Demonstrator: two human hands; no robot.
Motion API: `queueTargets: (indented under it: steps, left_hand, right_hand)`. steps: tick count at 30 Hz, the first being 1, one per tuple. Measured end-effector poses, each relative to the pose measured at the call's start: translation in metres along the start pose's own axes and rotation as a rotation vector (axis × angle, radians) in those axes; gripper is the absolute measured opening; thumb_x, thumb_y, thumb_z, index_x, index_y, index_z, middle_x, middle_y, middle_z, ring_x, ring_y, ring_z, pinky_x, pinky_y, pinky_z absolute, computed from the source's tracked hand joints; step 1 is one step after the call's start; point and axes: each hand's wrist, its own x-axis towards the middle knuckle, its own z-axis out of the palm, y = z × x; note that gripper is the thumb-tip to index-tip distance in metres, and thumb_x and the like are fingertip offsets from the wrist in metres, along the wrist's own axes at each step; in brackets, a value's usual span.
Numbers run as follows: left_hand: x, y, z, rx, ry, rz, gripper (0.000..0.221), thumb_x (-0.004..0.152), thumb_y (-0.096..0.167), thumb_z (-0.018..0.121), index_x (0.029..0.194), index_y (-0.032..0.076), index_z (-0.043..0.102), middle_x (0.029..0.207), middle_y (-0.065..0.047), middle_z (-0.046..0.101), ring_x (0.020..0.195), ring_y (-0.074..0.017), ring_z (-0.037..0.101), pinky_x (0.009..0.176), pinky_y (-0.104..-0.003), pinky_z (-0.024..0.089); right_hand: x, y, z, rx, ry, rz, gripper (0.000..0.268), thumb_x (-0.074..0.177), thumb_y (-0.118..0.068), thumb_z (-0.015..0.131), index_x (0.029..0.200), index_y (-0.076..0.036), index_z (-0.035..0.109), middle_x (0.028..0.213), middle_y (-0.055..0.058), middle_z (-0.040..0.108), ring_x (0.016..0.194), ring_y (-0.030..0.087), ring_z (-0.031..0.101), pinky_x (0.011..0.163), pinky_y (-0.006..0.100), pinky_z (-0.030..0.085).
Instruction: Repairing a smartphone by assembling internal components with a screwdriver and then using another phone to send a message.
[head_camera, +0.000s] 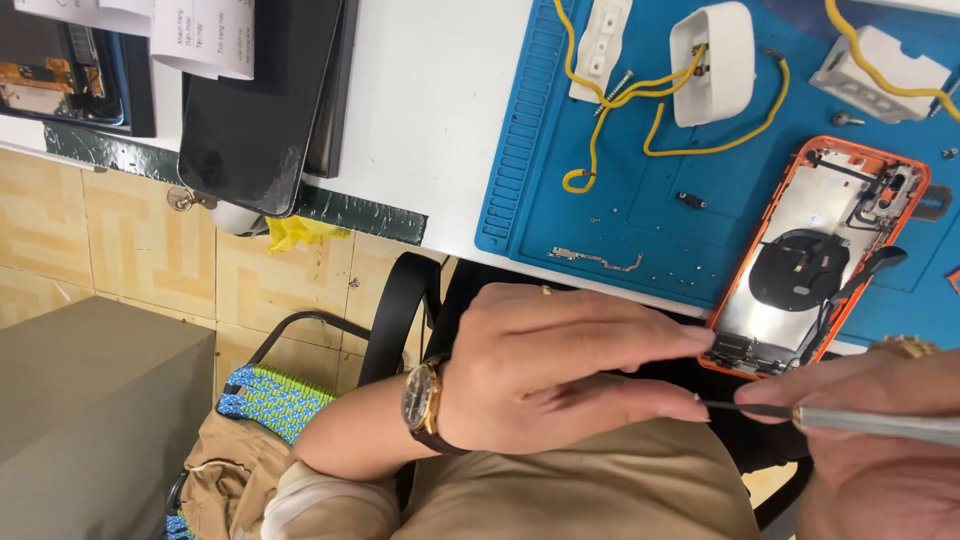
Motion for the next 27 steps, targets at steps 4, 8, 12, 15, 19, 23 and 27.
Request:
queueTargets:
  steps: [4,8,12,15,19,23,27]
  left_hand:
    - [-0.004,-0.007,0.010,-0.010,-0.036,0.072,0.030,0.104,0.022,0.085,0.130,0.012,0.072,0.120,-0.003,0.082,0.103,-0.0150,0.088,0.083,-0.027,0.072]
    - [-0.003,-0.008,0.009,-0.052,-0.057,0.089,0.020,0.110,0.018,0.077,0.128,0.011,0.073,0.120,-0.002,0.082,0.103,-0.0159,0.090,0.080,-0.026,0.071]
    - [-0.004,-0.008,0.011,0.055,-0.049,0.112,0.016,0.112,0.020,0.075,0.127,0.015,0.074,0.120,0.003,0.082,0.096,-0.0113,0.089,0.069,-0.025,0.064]
    - [-0.003,-0.009,0.011,0.025,-0.063,0.119,0.014,0.112,0.016,0.075,0.125,0.011,0.074,0.120,-0.001,0.081,0.097,-0.0151,0.089,0.071,-0.027,0.068]
    - [-0.002,-0.010,0.012,0.021,-0.076,0.121,0.015,0.111,0.017,0.074,0.124,0.010,0.074,0.120,-0.002,0.081,0.098,-0.0162,0.089,0.072,-0.027,0.068]
    - [-0.001,-0.009,0.012,0.045,-0.072,0.121,0.014,0.111,0.017,0.074,0.123,0.010,0.075,0.119,-0.002,0.081,0.097,-0.0153,0.089,0.070,-0.026,0.066]
    - [-0.002,-0.007,0.014,0.086,-0.069,0.110,0.019,0.110,0.020,0.076,0.126,0.011,0.074,0.116,-0.001,0.084,0.096,-0.0126,0.088,0.066,-0.024,0.060]
  right_hand:
    - [-0.009,0.020,0.009,0.171,0.142,-0.108,0.058,0.114,-0.048,0.037,0.097,0.005,0.054,0.098,0.014,0.065,0.078,0.030,0.086,0.072,0.033,0.081]
    - [-0.011,0.030,0.009,0.253,0.151,-0.118,0.065,0.121,-0.055,0.034,0.101,0.003,0.054,0.102,0.015,0.065,0.079,0.032,0.087,0.075,0.037,0.085]
    - [-0.009,0.027,0.012,0.238,0.172,-0.097,0.068,0.121,-0.054,0.032,0.096,0.005,0.056,0.097,0.018,0.063,0.081,0.034,0.085,0.075,0.038,0.082]
    - [-0.010,0.031,0.010,0.301,0.162,-0.113,0.067,0.124,-0.056,0.032,0.102,0.002,0.056,0.099,0.015,0.066,0.084,0.033,0.087,0.078,0.039,0.085]
    - [-0.014,0.038,0.008,0.277,0.160,-0.107,0.063,0.122,-0.054,0.034,0.102,0.002,0.056,0.098,0.013,0.066,0.084,0.033,0.087,0.078,0.039,0.084]
    - [-0.012,0.039,0.007,0.226,0.151,-0.134,0.065,0.122,-0.055,0.032,0.100,0.000,0.059,0.099,0.012,0.067,0.082,0.032,0.086,0.074,0.035,0.083]
    - [-0.013,0.029,0.014,0.181,0.226,-0.106,0.063,0.121,-0.052,0.032,0.100,0.005,0.052,0.100,0.017,0.060,0.078,0.036,0.081,0.073,0.039,0.080]
